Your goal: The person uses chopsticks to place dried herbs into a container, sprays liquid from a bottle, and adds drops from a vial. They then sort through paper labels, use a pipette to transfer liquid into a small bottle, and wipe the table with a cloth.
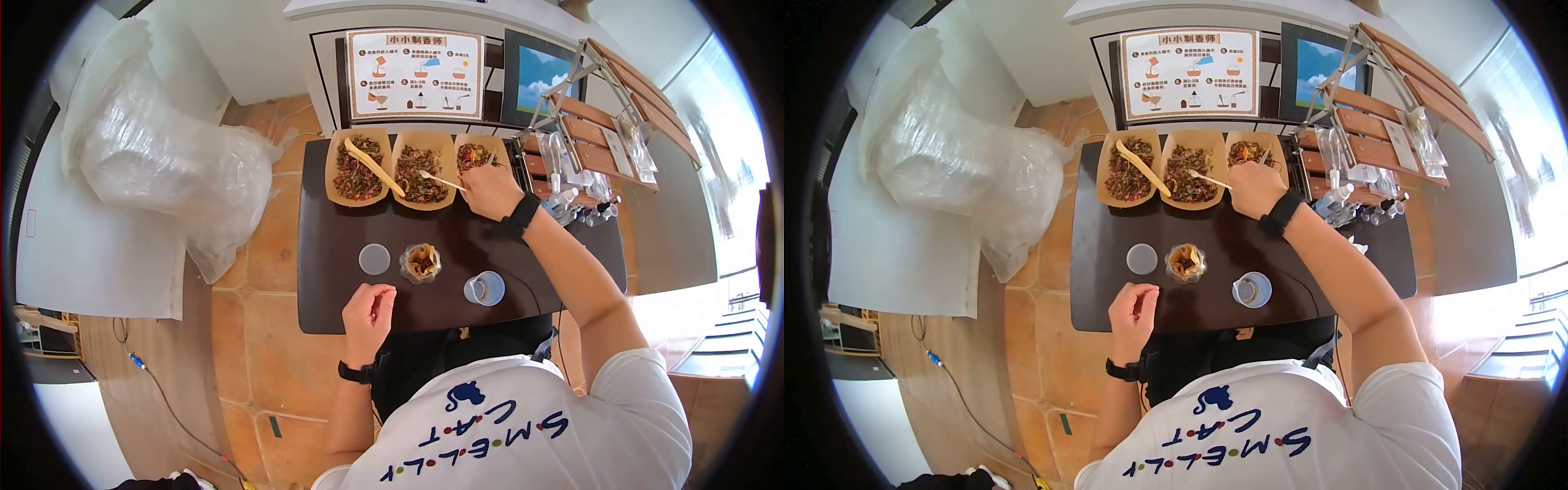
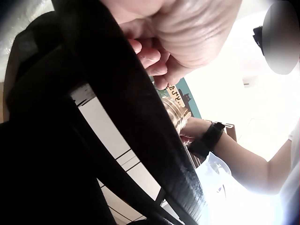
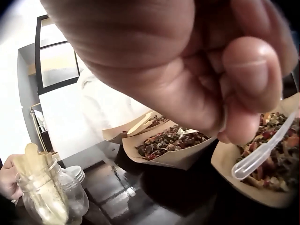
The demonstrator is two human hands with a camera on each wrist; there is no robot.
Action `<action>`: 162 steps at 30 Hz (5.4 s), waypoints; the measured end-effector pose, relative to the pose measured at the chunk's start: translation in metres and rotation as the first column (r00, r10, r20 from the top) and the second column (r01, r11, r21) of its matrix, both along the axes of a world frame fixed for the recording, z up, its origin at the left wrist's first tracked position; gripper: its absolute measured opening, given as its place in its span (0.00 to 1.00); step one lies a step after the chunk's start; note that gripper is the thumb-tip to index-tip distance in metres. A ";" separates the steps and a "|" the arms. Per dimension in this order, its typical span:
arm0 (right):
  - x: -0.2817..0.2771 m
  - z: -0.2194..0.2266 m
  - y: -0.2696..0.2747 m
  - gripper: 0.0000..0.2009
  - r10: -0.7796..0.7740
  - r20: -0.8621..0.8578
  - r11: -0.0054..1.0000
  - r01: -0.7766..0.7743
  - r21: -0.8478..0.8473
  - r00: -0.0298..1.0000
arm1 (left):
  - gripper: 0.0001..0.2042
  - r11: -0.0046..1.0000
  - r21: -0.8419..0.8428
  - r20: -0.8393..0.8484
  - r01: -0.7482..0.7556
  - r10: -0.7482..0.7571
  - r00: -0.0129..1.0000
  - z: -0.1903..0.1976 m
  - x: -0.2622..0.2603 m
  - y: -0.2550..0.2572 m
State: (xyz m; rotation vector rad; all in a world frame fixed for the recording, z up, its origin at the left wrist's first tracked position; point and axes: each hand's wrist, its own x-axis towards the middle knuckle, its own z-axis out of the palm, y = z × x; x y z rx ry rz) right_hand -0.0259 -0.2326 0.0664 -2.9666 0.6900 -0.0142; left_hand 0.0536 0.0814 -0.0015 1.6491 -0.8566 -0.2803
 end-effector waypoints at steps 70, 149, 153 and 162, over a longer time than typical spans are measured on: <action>0.100 0.016 0.050 0.22 0.063 -0.160 0.991 -0.042 0.127 0.985 | 0.02 0.999 -0.010 0.172 -0.051 0.052 0.984 -0.004 -0.002 -0.007; -0.171 0.032 0.064 0.08 -0.002 0.532 0.724 -0.366 0.585 0.847 | 0.06 0.962 0.268 0.681 -0.059 -0.146 0.718 0.099 -0.014 -0.070; -0.148 0.046 0.067 0.16 0.049 0.611 0.747 -0.435 0.503 0.790 | 0.09 0.967 0.254 0.676 0.006 -0.182 0.714 0.130 -0.028 -0.073; -0.116 0.048 0.075 0.21 0.029 0.698 0.716 -0.502 0.485 0.716 | 0.18 0.944 0.167 0.541 0.284 -0.329 0.774 0.149 -0.056 -0.086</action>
